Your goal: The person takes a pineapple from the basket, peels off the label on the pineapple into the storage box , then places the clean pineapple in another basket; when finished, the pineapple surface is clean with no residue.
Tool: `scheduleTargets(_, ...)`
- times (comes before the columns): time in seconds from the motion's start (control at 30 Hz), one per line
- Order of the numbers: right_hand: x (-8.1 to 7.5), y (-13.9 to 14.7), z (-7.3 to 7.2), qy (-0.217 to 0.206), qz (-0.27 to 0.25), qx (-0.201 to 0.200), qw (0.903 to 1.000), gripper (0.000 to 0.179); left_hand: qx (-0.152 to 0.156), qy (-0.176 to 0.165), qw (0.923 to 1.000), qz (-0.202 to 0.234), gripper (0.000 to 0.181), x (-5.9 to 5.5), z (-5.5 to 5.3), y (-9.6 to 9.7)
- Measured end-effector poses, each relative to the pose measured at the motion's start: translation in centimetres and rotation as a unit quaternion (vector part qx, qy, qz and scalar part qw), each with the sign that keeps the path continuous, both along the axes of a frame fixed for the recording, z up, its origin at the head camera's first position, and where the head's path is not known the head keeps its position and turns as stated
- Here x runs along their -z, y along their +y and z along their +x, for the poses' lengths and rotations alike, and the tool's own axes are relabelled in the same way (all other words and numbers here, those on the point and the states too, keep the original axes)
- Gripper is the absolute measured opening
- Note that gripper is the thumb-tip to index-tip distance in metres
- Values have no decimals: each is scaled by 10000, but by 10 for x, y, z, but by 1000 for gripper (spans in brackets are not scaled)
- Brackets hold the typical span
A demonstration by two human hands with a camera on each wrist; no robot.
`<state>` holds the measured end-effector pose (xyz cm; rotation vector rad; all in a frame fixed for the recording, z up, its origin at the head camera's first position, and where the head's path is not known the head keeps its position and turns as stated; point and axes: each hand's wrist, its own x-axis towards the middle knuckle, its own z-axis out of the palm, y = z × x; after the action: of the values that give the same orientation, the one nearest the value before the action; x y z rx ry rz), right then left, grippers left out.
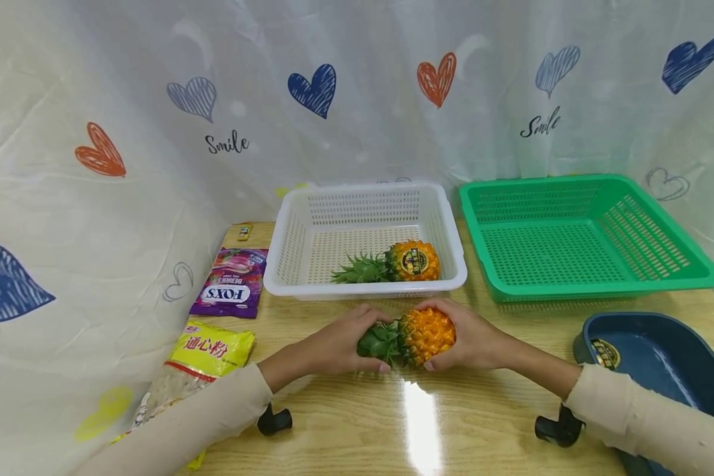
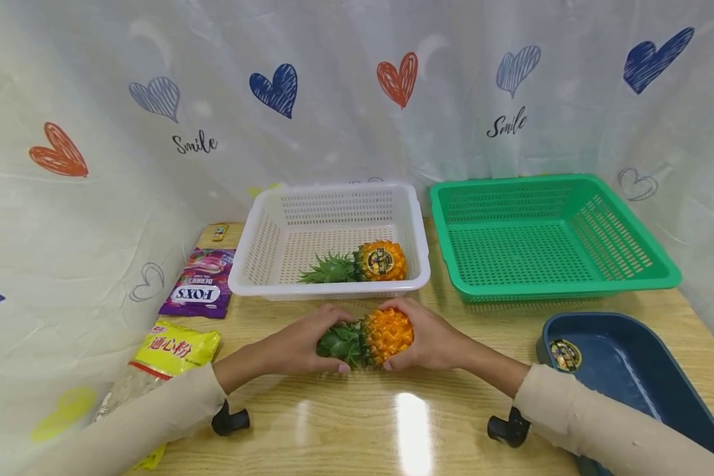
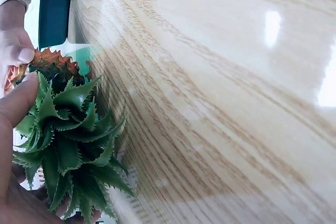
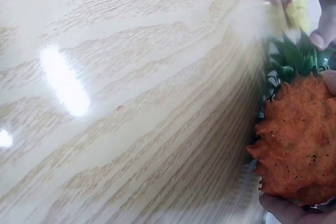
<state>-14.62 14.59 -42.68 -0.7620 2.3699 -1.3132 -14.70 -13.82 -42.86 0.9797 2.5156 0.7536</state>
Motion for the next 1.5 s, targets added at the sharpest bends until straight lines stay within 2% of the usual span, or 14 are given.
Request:
scheduleTargets(0.2, -1, 6, 0, -43, 5, -115, 9999, 81, 166, 84, 9998, -7, 80, -1, 1, -2)
scheduleTargets(0.43, -6, 18, 2, -200, -64, -218, 9995, 82, 236, -123, 9996, 129, 89, -7, 2, -8)
scheduleTargets(0.63, -13, 28, 6, -157, -19, -261, 9995, 82, 292, -191, 9989, 328, 72, -15, 5, -13)
scheduleTargets(0.77, -17, 35, 8, -151, 24, -310, 9994, 81, 144, -300, 9985, 431, 62, -22, 6, -19)
scheduleTargets(0.87, -21, 42, 9, -152, 38, -314, 9994, 81, 33, -247, 9978, 606, 60, -27, 5, -23)
scheduleTargets(0.93, -24, 46, 10, -134, 22, -302, 9995, 81, -25, -47, 9969, 781, 59, -30, 3, -26)
scheduleTargets(1.07, -30, 54, 11, -173, -80, -252, 9995, 80, -169, 615, 9924, 1054, 54, -36, -3, -30)
scheduleTargets(1.13, -34, 58, 11, -211, -141, -246, 9994, 79, -259, 987, 9882, 1139, 50, -38, -6, -33)
scheduleTargets(1.3, -42, 69, 10, -389, -175, -277, 9987, 78, -441, 1665, 9769, 1262, 44, -41, -15, -40)
scheduleTargets(1.4, -50, 75, 10, -479, -139, -324, 9982, 78, -508, 1920, 9723, 1233, 42, -40, -20, -43)
scheduleTargets(1.5, -58, 81, 9, -566, -129, -382, 9976, 79, -539, 2042, 9708, 1138, 42, -40, -24, -45)
